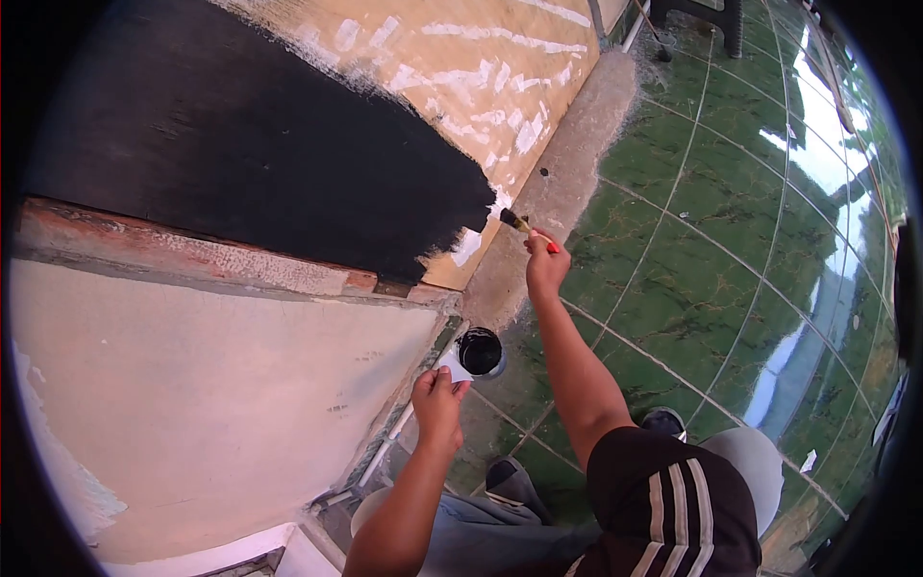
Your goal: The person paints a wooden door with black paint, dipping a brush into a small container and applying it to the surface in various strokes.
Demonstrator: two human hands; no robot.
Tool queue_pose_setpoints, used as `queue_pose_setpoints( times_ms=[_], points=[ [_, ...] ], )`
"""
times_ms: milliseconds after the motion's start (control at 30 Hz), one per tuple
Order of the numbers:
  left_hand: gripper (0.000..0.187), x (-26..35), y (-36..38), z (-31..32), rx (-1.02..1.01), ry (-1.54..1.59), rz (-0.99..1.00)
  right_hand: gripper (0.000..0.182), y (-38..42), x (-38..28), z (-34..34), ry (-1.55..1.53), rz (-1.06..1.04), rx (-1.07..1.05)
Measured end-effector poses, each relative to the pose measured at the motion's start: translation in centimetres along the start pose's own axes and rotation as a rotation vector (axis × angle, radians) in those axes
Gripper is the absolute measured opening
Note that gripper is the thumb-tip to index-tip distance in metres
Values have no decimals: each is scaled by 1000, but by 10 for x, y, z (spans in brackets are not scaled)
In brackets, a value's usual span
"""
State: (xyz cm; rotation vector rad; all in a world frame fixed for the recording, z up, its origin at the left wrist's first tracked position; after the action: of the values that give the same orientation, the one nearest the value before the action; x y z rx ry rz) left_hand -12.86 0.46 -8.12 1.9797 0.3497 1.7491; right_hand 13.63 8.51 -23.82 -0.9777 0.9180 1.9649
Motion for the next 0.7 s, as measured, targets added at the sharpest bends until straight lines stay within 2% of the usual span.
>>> queue_pose_setpoints(
  times_ms=[333, 633, 700],
  points=[
    [18, -10, -4, -10, 107, -9, -40, 26, 65, 44, -3, -6, 143, 10],
    [19, -9, -4, -19, 123, -32, -23, 26, 66, 48, 14, 378, 1, 15],
    [19, -8, -3, -20, 120, -36, -19, 26, 61, 46, 21, 409, 5, -41]
  ],
)
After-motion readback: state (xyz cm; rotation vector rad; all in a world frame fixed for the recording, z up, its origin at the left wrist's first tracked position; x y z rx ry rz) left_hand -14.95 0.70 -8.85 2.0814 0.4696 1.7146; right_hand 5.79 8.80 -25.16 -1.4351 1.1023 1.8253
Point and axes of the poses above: each hand's wrist, its own y-axis away from the middle knuckle, its own z-axis out of the palm, x = y × z, the point moved 3 cm from there along -y, towards the middle knuckle, and after that the axes turned 10 degrees about -x, right-handed, at the moved point
